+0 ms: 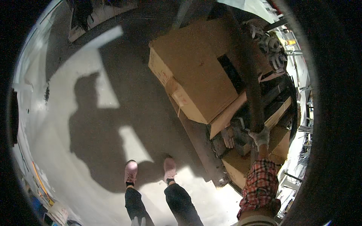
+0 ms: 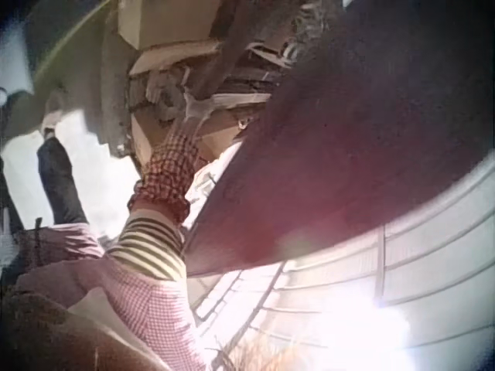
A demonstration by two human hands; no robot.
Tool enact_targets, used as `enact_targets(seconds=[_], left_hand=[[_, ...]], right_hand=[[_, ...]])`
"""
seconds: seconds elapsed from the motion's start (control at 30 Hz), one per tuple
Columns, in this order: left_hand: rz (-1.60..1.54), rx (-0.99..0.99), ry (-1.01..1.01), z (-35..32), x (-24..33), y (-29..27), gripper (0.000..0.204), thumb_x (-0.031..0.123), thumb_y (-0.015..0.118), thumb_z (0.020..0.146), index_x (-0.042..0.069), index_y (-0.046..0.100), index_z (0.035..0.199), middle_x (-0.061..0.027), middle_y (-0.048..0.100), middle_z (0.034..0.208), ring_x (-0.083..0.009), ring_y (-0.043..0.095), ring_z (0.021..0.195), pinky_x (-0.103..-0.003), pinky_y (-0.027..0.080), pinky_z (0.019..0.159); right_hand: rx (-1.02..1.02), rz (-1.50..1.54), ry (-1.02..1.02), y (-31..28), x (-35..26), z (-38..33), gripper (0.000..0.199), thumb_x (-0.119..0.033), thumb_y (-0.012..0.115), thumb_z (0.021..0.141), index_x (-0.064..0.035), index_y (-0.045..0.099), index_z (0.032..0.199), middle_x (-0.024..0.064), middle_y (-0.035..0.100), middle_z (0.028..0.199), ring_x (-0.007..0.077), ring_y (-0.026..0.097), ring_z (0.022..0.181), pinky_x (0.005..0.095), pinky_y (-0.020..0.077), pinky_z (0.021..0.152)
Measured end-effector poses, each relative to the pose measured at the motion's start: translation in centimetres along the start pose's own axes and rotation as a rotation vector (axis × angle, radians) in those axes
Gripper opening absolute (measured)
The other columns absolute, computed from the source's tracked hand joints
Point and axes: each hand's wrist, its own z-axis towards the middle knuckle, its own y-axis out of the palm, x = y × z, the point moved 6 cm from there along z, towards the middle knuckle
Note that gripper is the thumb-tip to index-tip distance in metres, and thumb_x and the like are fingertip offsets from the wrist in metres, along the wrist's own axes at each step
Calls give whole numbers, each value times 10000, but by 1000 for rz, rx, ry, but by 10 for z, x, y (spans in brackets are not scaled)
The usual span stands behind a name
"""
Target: Applying and cutting rubber insulation strips to a large panel on a workshop table.
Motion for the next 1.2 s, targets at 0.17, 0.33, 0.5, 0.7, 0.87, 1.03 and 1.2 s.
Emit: enact_targets(seconds=[0.17,0.33,0.5,0.7,0.87,1.03,1.2], left_hand=[[-24,48,4,-8,-4,-16,698,258,599,702,62,395,1340,-313,289,1362,-473,293,1238,-502,268,1041],[15,111,97,-12,-18,-28,726,278,608,679,39,396,1331,-330,315,1335,-472,342,1207,-480,313,1022],[16,209,285,2,-25,-56,670,284,601,693,41,430,1293,-324,403,1256,-452,423,1142,-452,376,972],[-1258,-564,156,57,113,-63,670,447,513,860,21,328,1343,-173,313,1403,-253,318,1289,-423,272,1047],[-1632,-849,-52,52,229,-113,585,578,519,811,41,541,1041,-135,547,939,-260,534,893,-419,444,800],[-1461,-477,-40,-5,196,-146,635,635,573,750,90,531,1072,-104,567,915,-265,544,858,-435,469,764],[-1558,-323,-111,-28,175,-175,608,654,574,738,131,535,1046,-58,557,913,-248,537,864,-422,472,766]], right_hand=[[183,-197,-132,-18,-1,-40,894,-279,851,532,-31,408,1268,172,486,1247,331,486,1147,386,429,951],[48,-22,-272,-26,-52,-103,995,-293,835,538,17,323,1334,208,398,1334,330,391,1241,368,302,1053],[-199,421,-184,-28,-51,-213,997,-295,813,546,48,304,1332,230,415,1303,332,411,1216,367,337,1023],[-384,565,-200,-82,2,-425,847,-449,810,557,66,508,1158,259,546,1146,325,492,1136,374,395,941],[-673,844,-54,-154,36,-627,533,-404,644,803,10,542,1123,170,594,940,285,547,931,395,451,838],[-740,1071,295,-145,123,-732,578,-356,664,793,-25,473,1226,194,569,1106,338,561,969,425,468,806],[-708,-112,208,-142,308,-817,557,-535,473,858,-48,598,1097,220,621,1007,376,593,932,432,469,810]])
